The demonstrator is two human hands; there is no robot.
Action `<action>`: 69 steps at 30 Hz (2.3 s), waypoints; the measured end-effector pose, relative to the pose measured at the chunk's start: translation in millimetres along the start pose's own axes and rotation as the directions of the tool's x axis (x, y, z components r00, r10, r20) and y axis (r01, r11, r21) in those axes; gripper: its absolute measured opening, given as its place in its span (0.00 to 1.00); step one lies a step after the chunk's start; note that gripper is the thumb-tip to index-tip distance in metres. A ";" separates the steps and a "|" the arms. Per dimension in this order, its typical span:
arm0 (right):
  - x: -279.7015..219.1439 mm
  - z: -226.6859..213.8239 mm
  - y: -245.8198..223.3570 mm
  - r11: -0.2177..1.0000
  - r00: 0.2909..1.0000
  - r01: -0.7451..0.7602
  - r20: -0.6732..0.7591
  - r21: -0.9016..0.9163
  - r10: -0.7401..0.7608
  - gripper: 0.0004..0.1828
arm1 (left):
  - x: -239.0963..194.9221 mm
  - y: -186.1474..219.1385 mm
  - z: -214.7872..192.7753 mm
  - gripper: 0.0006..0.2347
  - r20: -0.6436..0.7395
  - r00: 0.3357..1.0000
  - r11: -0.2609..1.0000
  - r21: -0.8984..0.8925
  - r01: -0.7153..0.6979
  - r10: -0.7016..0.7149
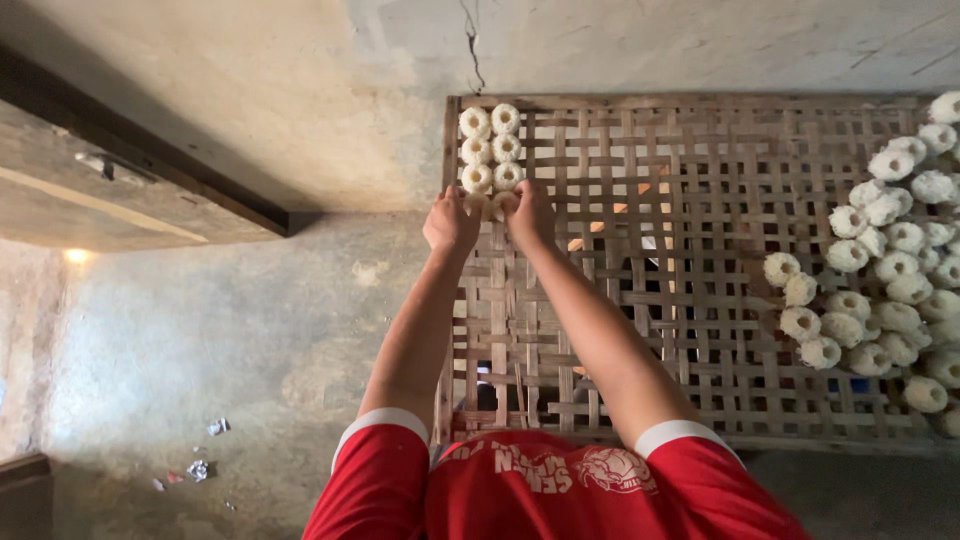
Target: The person arranges small white dough rings onto a woven bamboo tray, placing them in neat rows. The person then moves to a table and handles a basket of colorful dough rings.
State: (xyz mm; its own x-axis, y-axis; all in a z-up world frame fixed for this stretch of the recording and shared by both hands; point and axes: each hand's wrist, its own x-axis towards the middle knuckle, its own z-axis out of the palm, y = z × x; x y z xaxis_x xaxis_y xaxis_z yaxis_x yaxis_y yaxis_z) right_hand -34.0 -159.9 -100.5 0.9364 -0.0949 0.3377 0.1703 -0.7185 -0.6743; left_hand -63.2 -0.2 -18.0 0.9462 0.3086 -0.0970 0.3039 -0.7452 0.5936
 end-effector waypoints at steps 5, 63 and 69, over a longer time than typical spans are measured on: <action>1.0 -18.1 -20.9 0.990 0.987 -0.044 0.147 -0.130 0.064 0.25 | -2.9 7.2 -10.6 0.11 0.037 0.999 0.997 0.079 0.011 -0.014; -40.2 -32.5 -5.8 0.989 0.975 -0.120 0.196 0.086 0.101 0.09 | -53.9 -28.9 6.4 0.17 -0.060 0.997 0.986 -0.153 -0.066 0.058; -44.3 -33.8 -9.2 0.999 0.986 -0.038 0.162 -0.029 0.042 0.11 | -54.7 -17.2 -16.6 0.13 -0.092 0.963 0.962 0.128 -0.240 0.252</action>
State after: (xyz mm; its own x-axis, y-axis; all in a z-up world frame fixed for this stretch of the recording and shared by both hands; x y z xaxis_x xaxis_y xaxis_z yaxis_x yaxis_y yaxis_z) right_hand -87.4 -172.3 -87.0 0.9801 -0.0122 0.1982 0.1257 -0.7344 -0.6670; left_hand -122.1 5.6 -9.6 0.9778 0.1640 0.1301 0.0800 -0.8670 0.4919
